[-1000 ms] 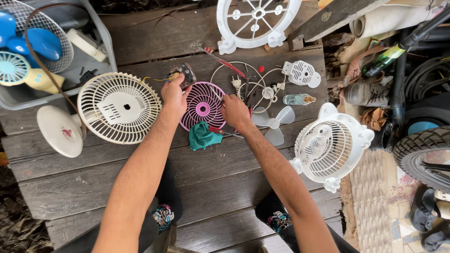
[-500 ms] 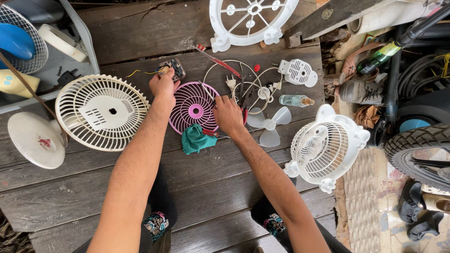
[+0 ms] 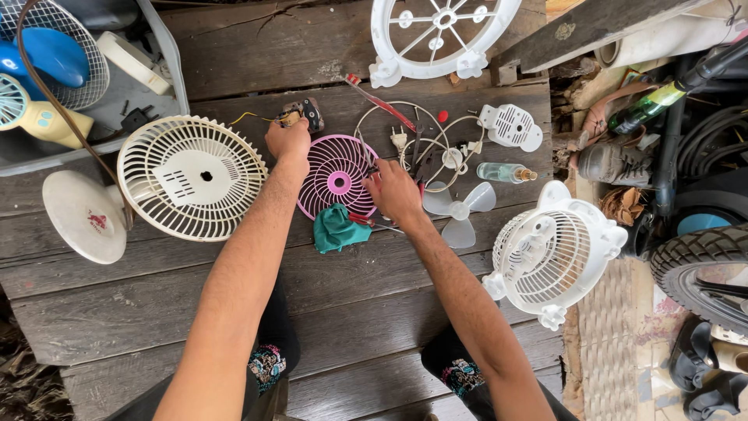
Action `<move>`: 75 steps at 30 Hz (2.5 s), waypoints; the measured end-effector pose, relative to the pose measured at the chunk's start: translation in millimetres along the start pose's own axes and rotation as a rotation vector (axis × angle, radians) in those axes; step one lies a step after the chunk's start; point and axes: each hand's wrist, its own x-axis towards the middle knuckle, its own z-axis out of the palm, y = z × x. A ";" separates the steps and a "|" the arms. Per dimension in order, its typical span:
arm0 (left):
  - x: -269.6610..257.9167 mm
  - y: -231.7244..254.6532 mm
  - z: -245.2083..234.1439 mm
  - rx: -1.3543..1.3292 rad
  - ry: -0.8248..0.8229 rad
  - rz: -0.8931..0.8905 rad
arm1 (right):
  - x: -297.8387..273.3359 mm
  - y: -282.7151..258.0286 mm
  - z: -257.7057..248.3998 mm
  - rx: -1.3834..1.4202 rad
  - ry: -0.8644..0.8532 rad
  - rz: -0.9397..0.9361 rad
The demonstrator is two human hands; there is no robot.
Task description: The person disassembles a small electric fan motor, uses a screwdriver to adjust internal components, and then reassembles the motor into the fan housing. They also handle a power cord and a cloth during the process.
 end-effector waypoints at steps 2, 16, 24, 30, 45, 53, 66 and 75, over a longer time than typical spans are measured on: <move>-1.8 0.2 -6.2 0.035 -0.018 -0.003 | 1.0 8.9 -6.6 0.035 0.024 0.059; -93.2 -22.0 -30.8 0.432 -0.110 0.658 | 4.3 79.4 -27.1 -0.055 0.110 0.227; -141.1 -4.3 -10.5 0.495 -0.433 1.018 | 9.4 73.6 -23.0 -0.012 0.164 0.149; -147.4 -1.3 11.7 0.641 -0.515 0.984 | 16.9 80.3 -10.0 -0.121 0.149 0.122; -143.7 -4.3 11.1 0.773 -0.576 0.879 | 21.9 83.8 -0.2 -0.203 0.136 0.006; -142.1 -2.6 10.7 0.645 -0.583 0.869 | 14.8 63.0 -23.7 -0.365 0.077 0.108; -127.5 12.5 8.8 0.409 -0.552 0.877 | 30.5 23.6 -82.0 0.186 0.081 -0.223; -98.8 15.4 -13.3 0.224 -0.465 0.829 | 78.1 48.5 -25.2 -0.105 0.219 -0.127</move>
